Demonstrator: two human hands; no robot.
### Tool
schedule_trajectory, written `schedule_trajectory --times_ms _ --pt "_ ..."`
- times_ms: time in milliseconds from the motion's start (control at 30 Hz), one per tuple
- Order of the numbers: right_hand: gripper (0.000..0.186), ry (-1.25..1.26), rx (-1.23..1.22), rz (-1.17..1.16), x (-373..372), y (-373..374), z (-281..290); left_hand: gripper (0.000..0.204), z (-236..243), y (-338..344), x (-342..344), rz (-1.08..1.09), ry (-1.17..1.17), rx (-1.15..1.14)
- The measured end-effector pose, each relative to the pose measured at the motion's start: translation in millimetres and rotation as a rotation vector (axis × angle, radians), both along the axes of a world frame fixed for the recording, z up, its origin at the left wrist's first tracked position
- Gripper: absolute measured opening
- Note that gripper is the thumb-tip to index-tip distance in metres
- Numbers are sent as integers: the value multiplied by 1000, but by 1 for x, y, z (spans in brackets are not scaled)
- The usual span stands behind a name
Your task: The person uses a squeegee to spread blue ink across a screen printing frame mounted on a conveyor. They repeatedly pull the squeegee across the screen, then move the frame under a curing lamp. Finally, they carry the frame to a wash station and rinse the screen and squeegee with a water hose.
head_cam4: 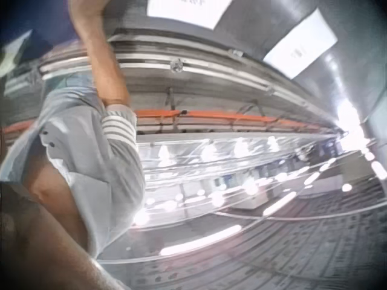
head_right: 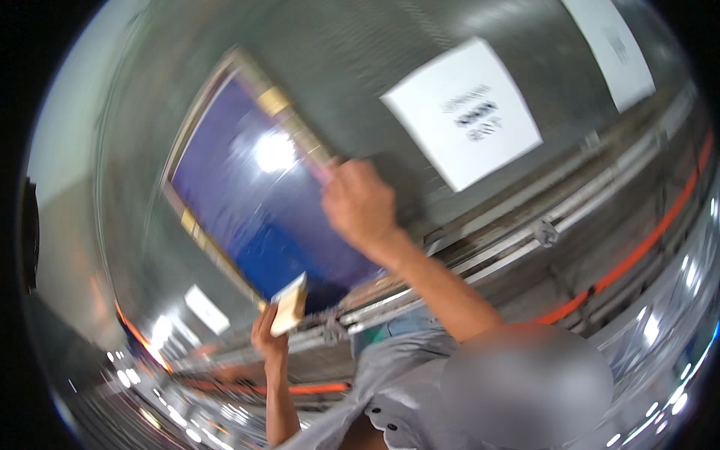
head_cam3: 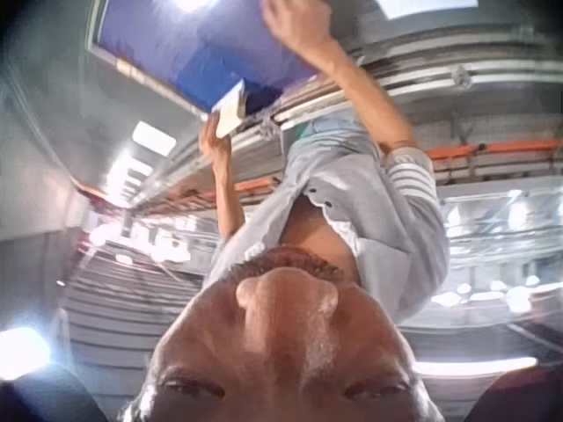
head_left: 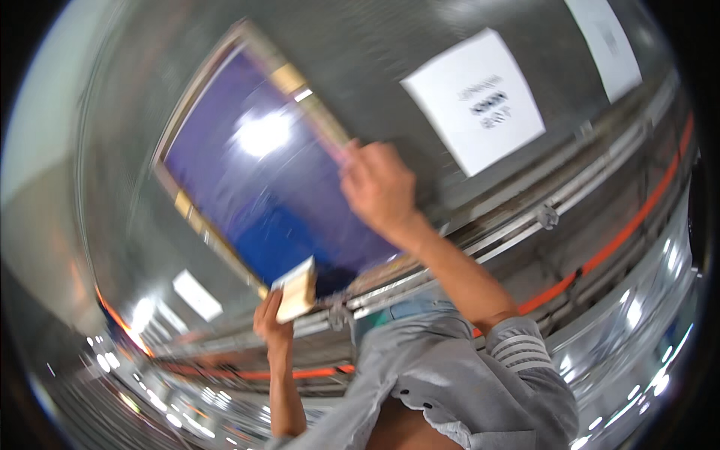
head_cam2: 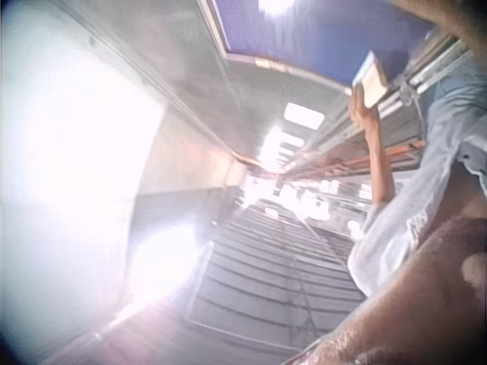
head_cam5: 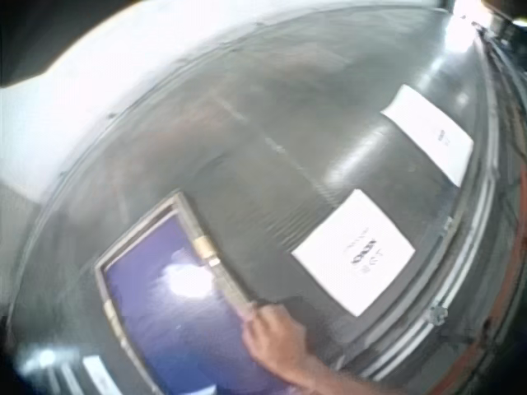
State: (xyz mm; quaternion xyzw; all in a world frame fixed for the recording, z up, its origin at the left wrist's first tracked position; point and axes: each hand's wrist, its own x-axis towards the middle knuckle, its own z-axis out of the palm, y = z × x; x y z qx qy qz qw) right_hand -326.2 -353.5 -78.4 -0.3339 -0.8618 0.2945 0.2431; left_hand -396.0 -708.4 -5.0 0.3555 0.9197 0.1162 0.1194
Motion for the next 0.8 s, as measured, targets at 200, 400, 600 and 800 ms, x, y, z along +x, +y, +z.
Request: schedule_trajectory --times_ms 200,400,600,800 --pt "35 -97 292 21 -11 -13 33 44 11 3 -5 46 -136 49" --pt "39 -335 35 934 -108 -90 120 26 3 35 -124 59 -151 -144" --pt "12 -458 261 931 -165 -108 80 25 2 58 -179 16 -104 12" --pt "10 -228 244 859 -68 -156 62 28 -16 10 -75 7 -34 255"
